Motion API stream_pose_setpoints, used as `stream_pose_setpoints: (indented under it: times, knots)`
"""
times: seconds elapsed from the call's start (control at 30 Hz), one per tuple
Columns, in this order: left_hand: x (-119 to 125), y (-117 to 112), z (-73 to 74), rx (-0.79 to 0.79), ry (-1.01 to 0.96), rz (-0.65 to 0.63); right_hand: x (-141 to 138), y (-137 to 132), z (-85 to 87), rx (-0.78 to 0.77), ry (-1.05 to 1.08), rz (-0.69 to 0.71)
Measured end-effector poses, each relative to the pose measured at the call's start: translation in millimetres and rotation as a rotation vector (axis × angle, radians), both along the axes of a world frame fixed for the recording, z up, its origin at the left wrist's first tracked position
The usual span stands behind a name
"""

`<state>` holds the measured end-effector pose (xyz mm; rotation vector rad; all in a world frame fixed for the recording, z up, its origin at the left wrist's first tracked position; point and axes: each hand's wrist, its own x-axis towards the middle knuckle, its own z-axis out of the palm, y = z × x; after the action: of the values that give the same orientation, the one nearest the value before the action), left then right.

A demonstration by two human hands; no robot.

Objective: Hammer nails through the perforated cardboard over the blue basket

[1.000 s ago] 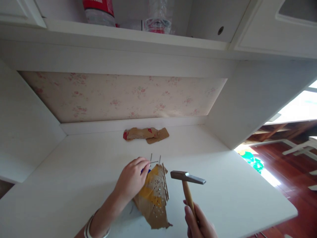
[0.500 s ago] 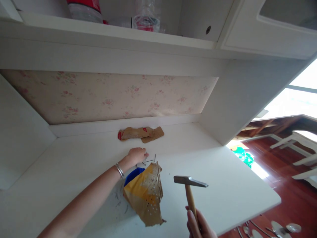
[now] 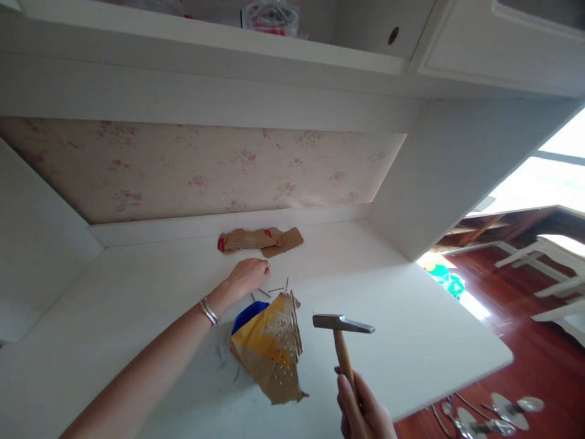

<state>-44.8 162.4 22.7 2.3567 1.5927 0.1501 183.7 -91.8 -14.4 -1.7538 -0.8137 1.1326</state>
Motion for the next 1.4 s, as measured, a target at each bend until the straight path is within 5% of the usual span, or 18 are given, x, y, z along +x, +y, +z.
stream_pose_setpoints:
  times: [0.27,0.4,0.57,0.8,1.4]
  knots:
    - [-27.9,-62.4,48.9,0.111,-0.395,0.038,-7.6,3.4,8.0,0.06,0.046,0.044]
    - [-13.7,-110.9,64.4,-0.128,-0.778,0.054,-12.4,5.9,13.6,0.076,0.07,0.037]
    - [18.0,-145.3,47.5,-0.321,-0.977,0.048,-13.7,6.8,12.8,0.094,0.109,0.03]
    - [28.9,-146.8,15.3,-0.291,-0.854,0.109,-10.2,4.2,3.2,0.104,0.113,0.052]
    - [34.6,-149.4,19.8,-0.08,-0.733,0.051,-24.5,6.3,13.9,0.097,0.09,0.059]
